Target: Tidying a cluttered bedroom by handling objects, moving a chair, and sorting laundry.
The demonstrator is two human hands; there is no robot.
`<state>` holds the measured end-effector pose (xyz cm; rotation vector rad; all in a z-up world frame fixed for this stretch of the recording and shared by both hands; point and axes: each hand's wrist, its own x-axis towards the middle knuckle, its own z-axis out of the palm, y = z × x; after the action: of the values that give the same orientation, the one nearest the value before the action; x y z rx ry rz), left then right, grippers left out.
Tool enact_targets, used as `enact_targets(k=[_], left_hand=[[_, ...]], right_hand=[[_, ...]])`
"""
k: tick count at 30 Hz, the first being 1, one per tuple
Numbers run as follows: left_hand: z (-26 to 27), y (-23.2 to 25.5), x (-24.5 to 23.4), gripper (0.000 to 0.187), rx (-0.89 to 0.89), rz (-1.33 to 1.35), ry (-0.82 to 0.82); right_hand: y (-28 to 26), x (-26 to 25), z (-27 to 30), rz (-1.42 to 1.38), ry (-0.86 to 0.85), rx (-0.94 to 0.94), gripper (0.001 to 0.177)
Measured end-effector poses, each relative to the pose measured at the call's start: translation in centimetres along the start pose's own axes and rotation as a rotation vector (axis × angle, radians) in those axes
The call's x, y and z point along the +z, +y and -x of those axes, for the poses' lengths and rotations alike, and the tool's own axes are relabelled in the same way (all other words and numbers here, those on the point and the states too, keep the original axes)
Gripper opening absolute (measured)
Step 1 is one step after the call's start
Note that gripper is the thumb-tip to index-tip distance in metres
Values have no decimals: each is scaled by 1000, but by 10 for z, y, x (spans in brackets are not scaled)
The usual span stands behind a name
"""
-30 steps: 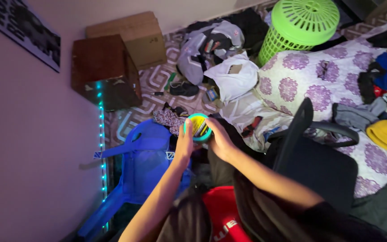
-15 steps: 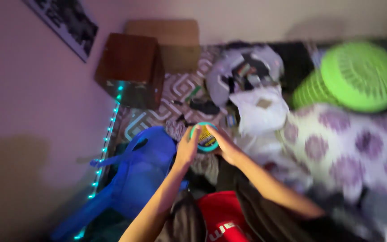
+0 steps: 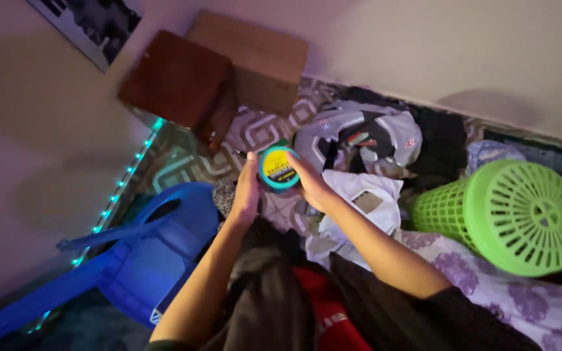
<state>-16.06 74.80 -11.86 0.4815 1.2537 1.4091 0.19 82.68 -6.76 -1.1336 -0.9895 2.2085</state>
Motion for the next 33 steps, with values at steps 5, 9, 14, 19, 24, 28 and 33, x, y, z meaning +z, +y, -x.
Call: enact_targets(k=[5,9,14,19,24,28,33], left_hand=[[14,75,44,56,35,33,77],[0,74,40,53,85,-10,212],[-35,47,24,48,162,104,295],[-77,49,10,45,110,191,337],[-126,77,1,45,232,182,401],[-183,84,-33,43,260,343,436],[-214,126,-47,39,242,210,587]], right_hand=[[-36,6,-35,41,-14,-16,46],[-43,10,-65,45,-96,-34,39],[-33,-7,-120,215,-192,-119,35],[-52,-3,-164,325,-283,-35,40],[-81,7,-225,478,-381,-110,58],[-118,48,-263,635,-485,-104,77],[-132,64,-316,734,-739,-418,107]])
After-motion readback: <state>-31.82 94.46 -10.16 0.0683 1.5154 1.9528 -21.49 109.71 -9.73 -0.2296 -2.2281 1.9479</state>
